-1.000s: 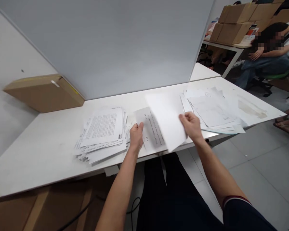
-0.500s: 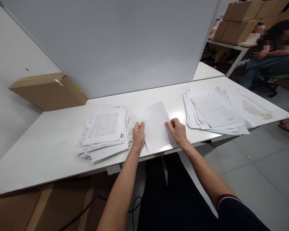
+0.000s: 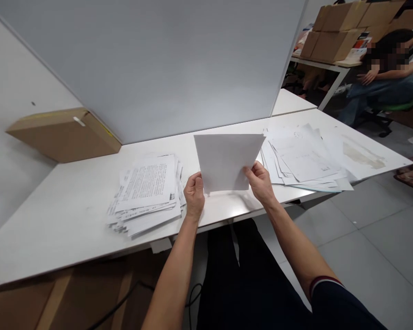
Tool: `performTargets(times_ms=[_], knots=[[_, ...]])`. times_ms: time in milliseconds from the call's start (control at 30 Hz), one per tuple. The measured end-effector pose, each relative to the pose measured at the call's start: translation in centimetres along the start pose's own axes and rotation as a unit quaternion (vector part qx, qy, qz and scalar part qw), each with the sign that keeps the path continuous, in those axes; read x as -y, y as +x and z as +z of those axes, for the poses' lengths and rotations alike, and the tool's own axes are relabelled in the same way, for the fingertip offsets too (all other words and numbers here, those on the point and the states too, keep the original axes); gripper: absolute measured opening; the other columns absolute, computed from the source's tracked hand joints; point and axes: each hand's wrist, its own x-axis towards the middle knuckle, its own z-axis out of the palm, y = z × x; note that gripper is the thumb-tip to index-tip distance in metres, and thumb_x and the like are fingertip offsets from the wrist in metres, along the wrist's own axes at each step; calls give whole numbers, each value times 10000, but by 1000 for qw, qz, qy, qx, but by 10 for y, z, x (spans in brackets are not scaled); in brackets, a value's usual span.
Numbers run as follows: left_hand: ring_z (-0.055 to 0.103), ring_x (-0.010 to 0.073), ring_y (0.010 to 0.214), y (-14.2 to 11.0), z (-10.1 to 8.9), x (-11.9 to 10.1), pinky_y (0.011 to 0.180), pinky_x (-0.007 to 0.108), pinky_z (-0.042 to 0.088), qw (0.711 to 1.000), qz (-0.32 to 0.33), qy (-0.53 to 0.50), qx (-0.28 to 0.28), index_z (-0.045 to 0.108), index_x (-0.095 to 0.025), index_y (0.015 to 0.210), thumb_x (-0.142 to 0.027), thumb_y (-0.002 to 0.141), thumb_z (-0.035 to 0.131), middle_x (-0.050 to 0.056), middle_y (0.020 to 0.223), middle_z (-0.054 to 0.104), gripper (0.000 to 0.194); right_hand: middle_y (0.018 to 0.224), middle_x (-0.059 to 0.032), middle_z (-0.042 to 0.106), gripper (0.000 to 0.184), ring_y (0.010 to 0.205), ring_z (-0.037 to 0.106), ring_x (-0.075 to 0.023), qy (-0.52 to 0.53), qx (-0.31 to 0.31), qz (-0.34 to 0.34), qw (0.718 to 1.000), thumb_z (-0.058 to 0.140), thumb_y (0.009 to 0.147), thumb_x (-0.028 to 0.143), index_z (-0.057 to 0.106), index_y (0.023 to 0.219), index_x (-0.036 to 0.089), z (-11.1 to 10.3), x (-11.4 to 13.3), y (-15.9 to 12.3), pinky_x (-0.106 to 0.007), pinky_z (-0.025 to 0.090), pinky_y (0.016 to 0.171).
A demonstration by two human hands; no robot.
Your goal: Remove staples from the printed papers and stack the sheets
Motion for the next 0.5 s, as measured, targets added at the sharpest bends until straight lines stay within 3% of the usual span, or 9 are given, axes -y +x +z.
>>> performTargets(times_ms=[100,200,333,500], knots=[[592,176,902,-1,1,-4,815,300,455,999,36,26,-2,627,-193,982,-497,816,542,61,937,645,356,895,-25,643,234,827,602,-186,-10,6,8,1000,594,799,461,537,893,254,0,-7,-4,-344,489,754],[559,147,787,-2,3,-7,747,264,435,999,33,22,25,617,-199,976,-482,823,540,32,852,618,331,893,-32,633,285,819,596,-195,-48,10,38,998,578,789,512,521,893,253,-1,-13,-8,-347,495,734],[396,103,570,-4,2,-8,585,226,355,999,21,33,29,569,-194,732,-475,825,542,-33,596,432,297,857,-16,614,264,794,588,-184,-42,20,45,998,581,789,495,528,881,253,0,-13,-10,-335,487,724],[300,93,525,-4,1,-8,520,224,295,999,32,34,24,497,-195,654,-489,818,548,-46,557,327,341,890,-33,614,265,818,578,-197,-64,24,37,997,554,805,488,523,922,253,4,-13,-10,-348,486,740]])
